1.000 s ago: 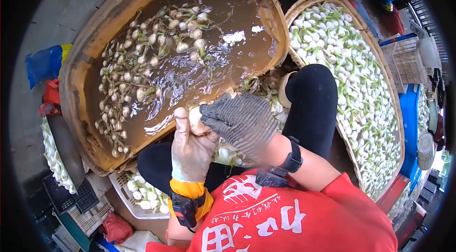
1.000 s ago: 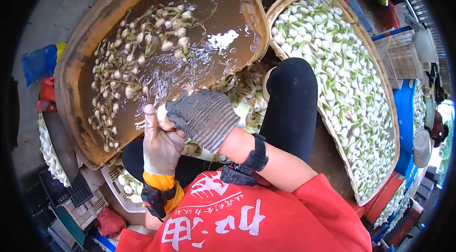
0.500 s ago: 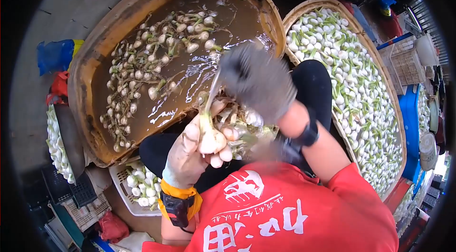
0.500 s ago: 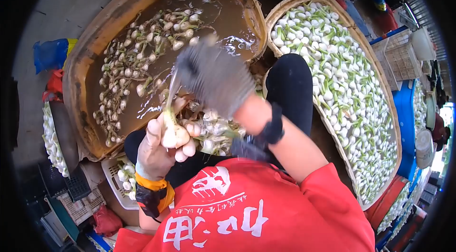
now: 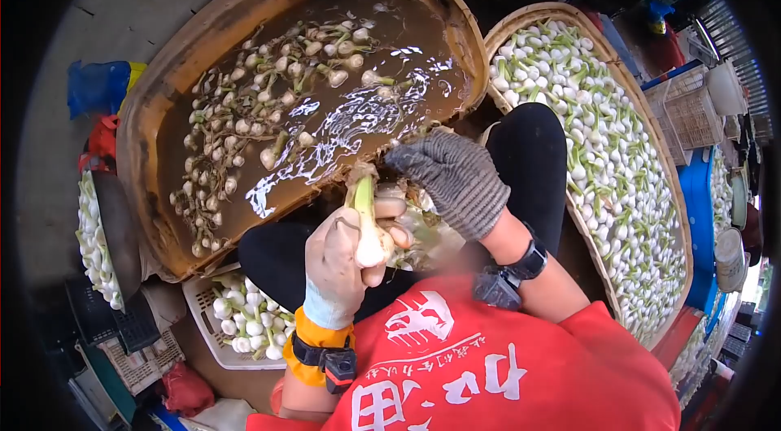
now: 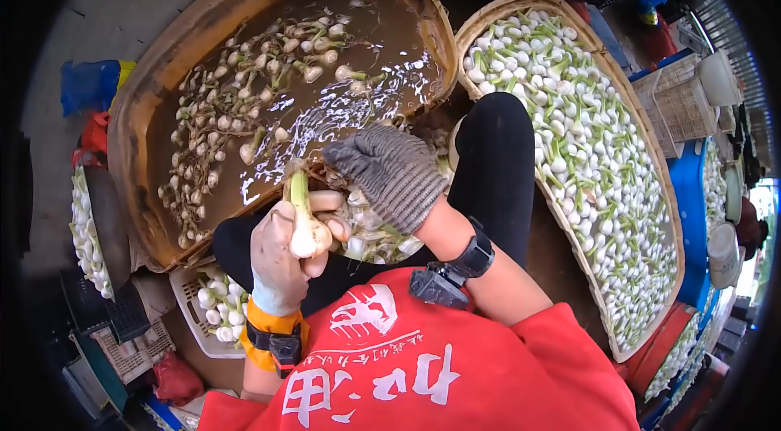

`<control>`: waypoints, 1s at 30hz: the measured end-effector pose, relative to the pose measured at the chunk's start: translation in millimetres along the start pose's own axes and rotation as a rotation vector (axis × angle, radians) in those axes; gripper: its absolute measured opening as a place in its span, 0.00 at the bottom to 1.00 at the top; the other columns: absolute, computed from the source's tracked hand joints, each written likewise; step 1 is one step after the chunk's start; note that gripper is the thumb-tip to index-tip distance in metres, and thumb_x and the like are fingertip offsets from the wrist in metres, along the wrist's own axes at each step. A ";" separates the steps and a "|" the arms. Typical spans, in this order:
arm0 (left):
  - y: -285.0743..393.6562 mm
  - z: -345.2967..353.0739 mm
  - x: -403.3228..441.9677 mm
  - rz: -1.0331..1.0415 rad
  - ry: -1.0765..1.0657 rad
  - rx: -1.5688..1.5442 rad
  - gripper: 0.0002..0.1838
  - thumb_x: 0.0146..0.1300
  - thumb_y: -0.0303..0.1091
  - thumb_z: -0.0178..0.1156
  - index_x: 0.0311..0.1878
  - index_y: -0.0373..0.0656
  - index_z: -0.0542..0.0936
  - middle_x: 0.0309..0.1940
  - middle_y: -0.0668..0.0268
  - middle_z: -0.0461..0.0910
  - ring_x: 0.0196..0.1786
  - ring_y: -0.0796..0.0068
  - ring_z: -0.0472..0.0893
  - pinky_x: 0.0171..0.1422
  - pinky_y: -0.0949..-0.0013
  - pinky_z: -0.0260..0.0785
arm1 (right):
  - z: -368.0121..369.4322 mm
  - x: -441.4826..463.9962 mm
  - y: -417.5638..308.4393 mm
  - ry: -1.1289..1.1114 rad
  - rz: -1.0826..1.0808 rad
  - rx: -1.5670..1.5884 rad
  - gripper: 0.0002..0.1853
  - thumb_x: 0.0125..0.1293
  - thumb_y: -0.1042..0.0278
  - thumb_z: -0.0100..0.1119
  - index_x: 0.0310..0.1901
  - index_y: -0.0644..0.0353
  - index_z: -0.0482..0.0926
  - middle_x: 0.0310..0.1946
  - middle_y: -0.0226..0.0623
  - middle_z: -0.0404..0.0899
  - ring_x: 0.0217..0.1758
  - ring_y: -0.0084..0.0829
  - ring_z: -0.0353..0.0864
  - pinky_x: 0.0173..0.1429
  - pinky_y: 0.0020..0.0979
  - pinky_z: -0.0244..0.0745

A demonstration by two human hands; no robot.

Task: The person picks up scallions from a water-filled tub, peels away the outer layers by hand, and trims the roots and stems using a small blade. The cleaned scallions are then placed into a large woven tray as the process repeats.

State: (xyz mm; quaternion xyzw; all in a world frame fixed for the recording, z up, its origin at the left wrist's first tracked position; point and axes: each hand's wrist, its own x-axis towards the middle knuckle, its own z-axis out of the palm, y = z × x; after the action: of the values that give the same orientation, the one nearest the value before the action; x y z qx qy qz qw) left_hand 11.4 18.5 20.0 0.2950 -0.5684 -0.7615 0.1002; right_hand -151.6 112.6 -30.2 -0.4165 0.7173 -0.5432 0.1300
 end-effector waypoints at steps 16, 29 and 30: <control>-24.3 -27.8 11.2 0.172 0.219 -0.266 0.10 0.75 0.33 0.44 0.45 0.39 0.73 0.21 0.68 0.75 0.14 0.83 0.70 0.18 0.78 0.64 | -29.3 9.2 -18.9 -0.354 0.368 0.379 0.18 0.60 0.61 0.69 0.47 0.65 0.80 0.35 0.34 0.83 0.38 0.24 0.81 0.46 0.28 0.78; -33.0 -78.9 72.9 -0.022 -0.220 0.659 0.25 0.68 0.44 0.62 0.63 0.41 0.75 0.45 0.60 0.79 0.40 0.75 0.80 0.49 0.70 0.74 | -119.7 42.7 57.8 0.380 0.222 -0.457 0.07 0.62 0.69 0.66 0.41 0.59 0.85 0.37 0.36 0.85 0.40 0.32 0.84 0.47 0.31 0.77; -32.5 -97.4 87.3 0.008 -0.151 0.771 0.22 0.70 0.43 0.59 0.62 0.41 0.76 0.43 0.63 0.79 0.41 0.79 0.78 0.49 0.72 0.74 | -97.4 39.3 48.8 0.157 0.105 -0.577 0.06 0.60 0.69 0.63 0.39 0.57 0.85 0.36 0.37 0.84 0.40 0.37 0.84 0.47 0.34 0.77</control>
State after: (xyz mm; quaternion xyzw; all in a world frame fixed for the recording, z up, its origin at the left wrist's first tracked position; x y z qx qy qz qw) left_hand 1.9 -91.8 -56.8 0.2518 -0.8198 -0.5112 -0.0575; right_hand -260.4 152.0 -26.5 -0.3553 0.8703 -0.3402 -0.0219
